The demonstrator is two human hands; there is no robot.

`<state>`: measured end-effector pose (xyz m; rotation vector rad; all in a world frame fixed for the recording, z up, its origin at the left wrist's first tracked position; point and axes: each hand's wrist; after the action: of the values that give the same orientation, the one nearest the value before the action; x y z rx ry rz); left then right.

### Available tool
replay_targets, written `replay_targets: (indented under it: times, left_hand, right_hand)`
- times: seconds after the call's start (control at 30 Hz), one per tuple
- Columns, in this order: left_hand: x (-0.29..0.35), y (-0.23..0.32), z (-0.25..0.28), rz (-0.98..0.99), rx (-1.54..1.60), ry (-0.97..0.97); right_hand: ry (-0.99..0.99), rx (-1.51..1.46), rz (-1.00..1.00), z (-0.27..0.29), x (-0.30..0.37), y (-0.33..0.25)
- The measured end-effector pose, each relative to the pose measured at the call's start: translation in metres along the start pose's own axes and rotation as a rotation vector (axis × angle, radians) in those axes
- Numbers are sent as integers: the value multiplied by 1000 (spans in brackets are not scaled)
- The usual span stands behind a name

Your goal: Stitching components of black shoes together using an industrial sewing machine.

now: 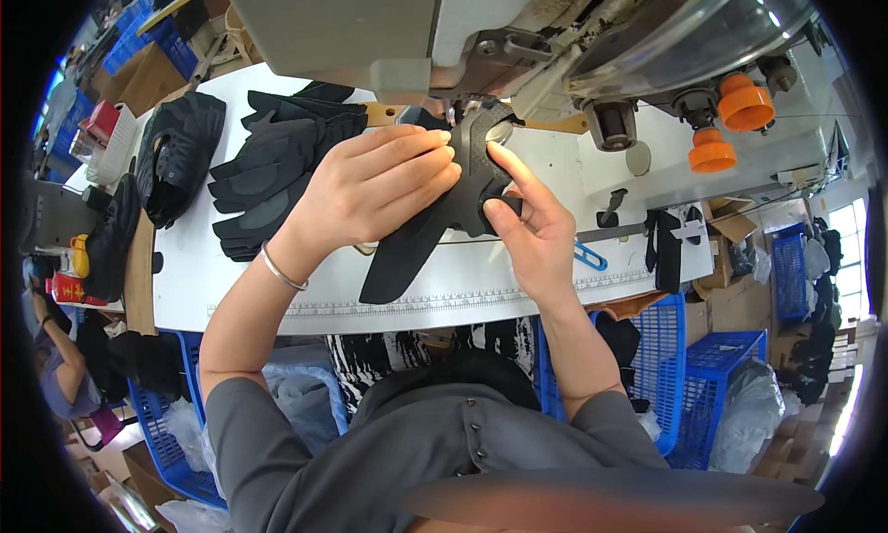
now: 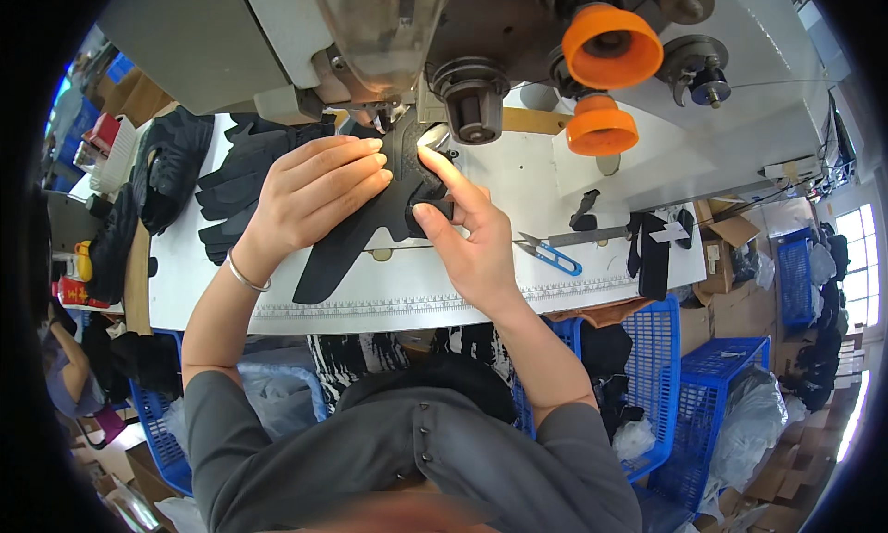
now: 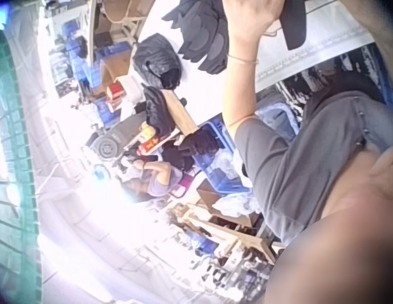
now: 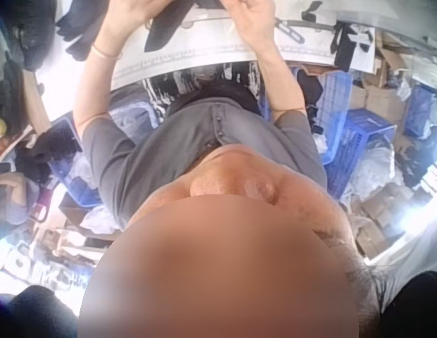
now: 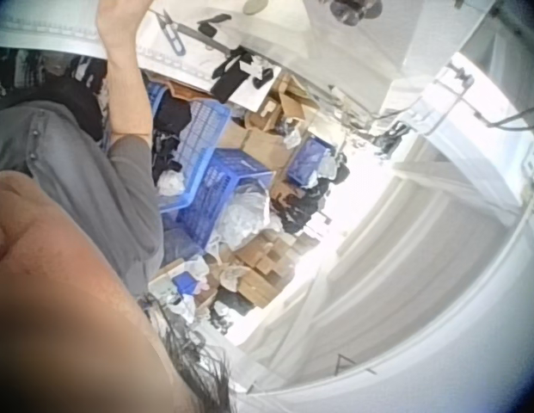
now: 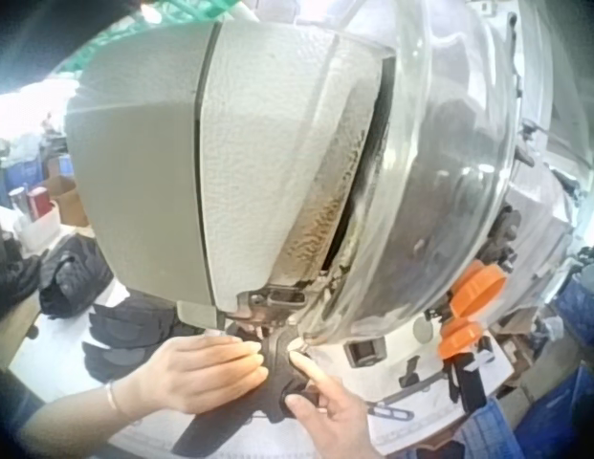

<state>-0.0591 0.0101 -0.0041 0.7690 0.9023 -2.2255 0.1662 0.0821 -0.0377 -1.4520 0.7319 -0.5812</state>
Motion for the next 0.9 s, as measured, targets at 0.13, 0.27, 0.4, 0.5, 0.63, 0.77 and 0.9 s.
replay_targets:
  times: [0.13, 0.27, 0.4, 0.5, 0.63, 0.77, 0.9]
  left_hand:
    - [0, -5, -2, 5, -11, 12]
    - [1, -9, -5, 6, -11, 30]
    - [0, -10, -4, 19, -26, 36]
    - [-2, -11, -4, 41, -21, 26]
    - [-5, -11, 0, 105, 17, -38]
    - [-14, -16, 22, 69, 42, -153]
    - [-32, -18, 49, 124, 210, -413]
  right_hand:
    - [-25, -26, 21, -1, -4, -1]
    - [-15, -42, 21, -1, -9, -3]
    - [-22, -53, 33, 0, -14, -7]
    - [-32, -66, 48, 1, -19, -10]
    - [-41, -45, 51, 1, -26, -12]
    - [-30, 0, 5, 3, -29, -15]
    - [-3, 77, -32, 3, -27, -19]
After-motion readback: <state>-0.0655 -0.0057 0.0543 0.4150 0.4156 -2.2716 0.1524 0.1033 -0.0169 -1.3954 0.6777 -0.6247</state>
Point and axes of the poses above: each hand's wrist, its own x-axis away from the middle knuckle, its own z-axis out of the back of the hand, y = z × x, and after that the axes turned 10 degrees about -z, right-handed
